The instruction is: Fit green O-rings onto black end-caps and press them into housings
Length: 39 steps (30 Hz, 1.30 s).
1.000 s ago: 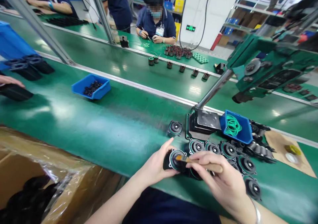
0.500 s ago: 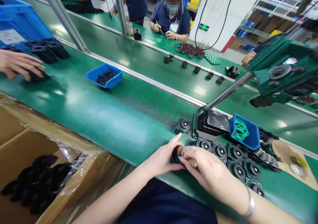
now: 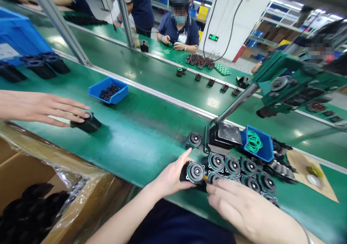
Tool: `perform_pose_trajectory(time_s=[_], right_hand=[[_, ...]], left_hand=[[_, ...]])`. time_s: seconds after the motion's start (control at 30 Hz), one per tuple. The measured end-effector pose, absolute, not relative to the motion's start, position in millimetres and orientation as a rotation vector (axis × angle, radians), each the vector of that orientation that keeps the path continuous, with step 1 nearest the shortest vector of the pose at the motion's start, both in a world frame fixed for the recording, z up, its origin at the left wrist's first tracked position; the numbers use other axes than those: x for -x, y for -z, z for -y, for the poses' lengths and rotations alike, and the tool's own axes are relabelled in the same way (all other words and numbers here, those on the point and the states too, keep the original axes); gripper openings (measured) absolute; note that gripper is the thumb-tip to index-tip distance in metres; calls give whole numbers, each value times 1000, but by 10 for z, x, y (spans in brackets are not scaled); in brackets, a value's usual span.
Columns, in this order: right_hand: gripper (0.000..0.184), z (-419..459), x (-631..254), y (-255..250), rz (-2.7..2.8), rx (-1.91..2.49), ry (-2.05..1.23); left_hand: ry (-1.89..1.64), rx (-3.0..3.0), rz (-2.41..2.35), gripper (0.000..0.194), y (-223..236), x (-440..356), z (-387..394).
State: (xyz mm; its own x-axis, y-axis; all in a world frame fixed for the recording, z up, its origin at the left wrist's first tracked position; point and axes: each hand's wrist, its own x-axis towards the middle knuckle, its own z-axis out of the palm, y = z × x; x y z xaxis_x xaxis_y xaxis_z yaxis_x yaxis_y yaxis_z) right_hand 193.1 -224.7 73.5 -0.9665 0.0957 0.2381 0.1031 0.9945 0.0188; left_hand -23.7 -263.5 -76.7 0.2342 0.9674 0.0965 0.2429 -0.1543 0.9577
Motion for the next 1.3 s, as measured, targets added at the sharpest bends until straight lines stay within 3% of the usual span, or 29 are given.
perform_pose_trajectory(time_s=[0.13, 0.47, 0.77, 0.87, 0.97, 1.13, 1.3], right_hand=[[30, 2133, -2232, -723, 2808, 282, 19], [7, 1831, -2735, -395, 1918, 996, -795], [17, 1649, -2915, -391, 1809, 1005, -936], [19, 1569, -2931, -391, 1825, 999, -1006], [21, 1480, -2877, -387, 1838, 990, -1118], [23, 1392, -2683, -407, 1817, 885, -1289], [21, 1402, -2685, -433, 1964, 917, -1244]], left_hand=[[-955, -1615, -1276, 107, 721, 388, 2573], [-922, -1588, -1553, 92, 671, 589, 2323], [-1018, -1623, -1589, 93, 769, 519, 2477], [-1239, -1842, -1711, 76, 721, 376, 2653], [-1155, -1993, -1574, 62, 658, 76, 2711], [-973, -2195, -1395, 69, 602, -314, 2509], [-955, -2542, -1363, 72, 639, -133, 2486]])
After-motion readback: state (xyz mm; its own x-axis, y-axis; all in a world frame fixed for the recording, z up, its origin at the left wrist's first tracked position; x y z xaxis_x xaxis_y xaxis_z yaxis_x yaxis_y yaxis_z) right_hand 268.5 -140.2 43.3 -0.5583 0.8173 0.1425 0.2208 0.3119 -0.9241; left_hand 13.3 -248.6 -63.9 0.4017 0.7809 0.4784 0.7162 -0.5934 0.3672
